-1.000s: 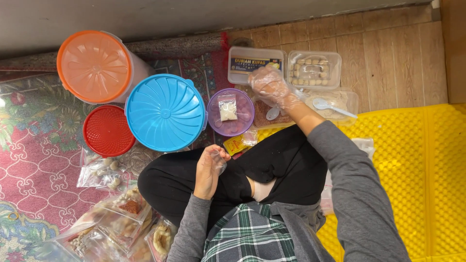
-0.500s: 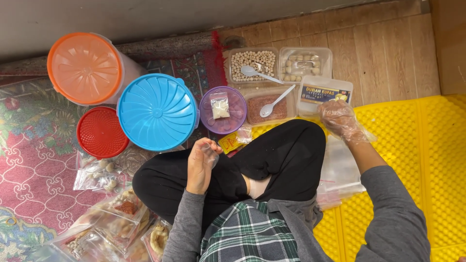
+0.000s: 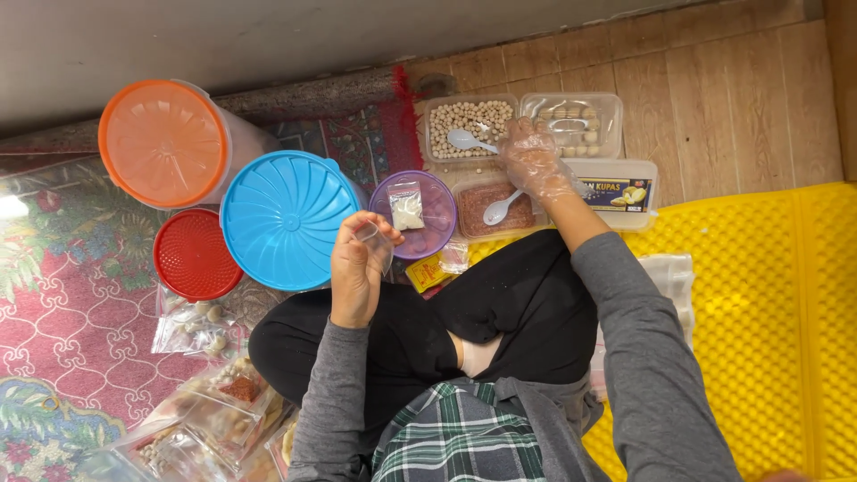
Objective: The person portions food items into small plastic bags, using a spoon to transfer small white pieces from a container and then sealing the bags by hand.
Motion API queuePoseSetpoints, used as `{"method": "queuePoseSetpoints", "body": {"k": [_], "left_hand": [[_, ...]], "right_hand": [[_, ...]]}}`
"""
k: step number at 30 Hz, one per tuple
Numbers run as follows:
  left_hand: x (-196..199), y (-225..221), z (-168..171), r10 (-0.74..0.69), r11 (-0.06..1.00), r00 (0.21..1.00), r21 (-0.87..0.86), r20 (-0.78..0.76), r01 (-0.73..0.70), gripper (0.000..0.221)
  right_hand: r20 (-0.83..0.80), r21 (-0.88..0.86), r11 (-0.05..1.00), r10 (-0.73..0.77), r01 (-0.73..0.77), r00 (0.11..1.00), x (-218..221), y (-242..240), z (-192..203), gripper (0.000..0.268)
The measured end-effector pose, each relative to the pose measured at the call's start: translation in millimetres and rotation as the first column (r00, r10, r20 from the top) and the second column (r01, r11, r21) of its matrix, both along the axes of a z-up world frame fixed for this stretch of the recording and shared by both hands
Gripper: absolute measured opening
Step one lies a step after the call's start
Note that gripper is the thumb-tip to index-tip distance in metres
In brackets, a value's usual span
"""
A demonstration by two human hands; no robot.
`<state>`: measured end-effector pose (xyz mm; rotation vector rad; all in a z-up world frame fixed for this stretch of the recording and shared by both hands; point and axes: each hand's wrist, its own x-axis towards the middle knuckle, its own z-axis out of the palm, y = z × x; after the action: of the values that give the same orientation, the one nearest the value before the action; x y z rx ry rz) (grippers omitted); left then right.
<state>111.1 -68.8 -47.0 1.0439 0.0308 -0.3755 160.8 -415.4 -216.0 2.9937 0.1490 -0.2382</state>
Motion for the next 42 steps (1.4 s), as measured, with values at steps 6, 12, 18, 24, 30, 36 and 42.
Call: {"method": "queuePoseSetpoints", "body": {"k": [6,12,18,24,30,36,42], "left_hand": [[13,2,-4,0.001,1.0,1.0,0.031,-0.01,-0.001,0.06],[21,-5,0,-0.022,0.998,1.0,0.053,0.011,0.021,0.059],[13,-9,1,-0.022,0.998,1.0,0.051,-0.017,0.023,0.056],[3,0,1,-0.024,0.996,1.0,0.086,-0.018,0.025,0.056],[-2,4,-2,-0.023,0.995,1.0,0.097,-0.021,0.025,0.055],[-4,8,-2,-0.017,0.996,1.0,0.083,-0.026,0.019,0.055],[0,13,0,-0.014,0.998,0.999,0.058,-0.032,0.016,0.055]], "right_hand": [[-0.006,0.134,0.991,0.001,-0.001,1.0,12,8,63,0.028],[-0.044,0.402,0.906,-0.125,0.132,0.991,23,-47,34,0.027],[-0.101,0.559,0.828,0.028,0.034,0.994,4,11,51,0.02],[-0.153,0.502,0.86,-0.02,0.095,0.988,-7,22,33,0.032],[-0.237,0.474,0.862,-0.071,0.179,0.969,-24,24,34,0.03],[0.271,0.485,0.874,-0.123,-0.025,0.955,-6,-50,-59,0.023],[0.051,0.776,0.589,-0.418,0.227,0.907,-10,-74,-124,0.009]]}}
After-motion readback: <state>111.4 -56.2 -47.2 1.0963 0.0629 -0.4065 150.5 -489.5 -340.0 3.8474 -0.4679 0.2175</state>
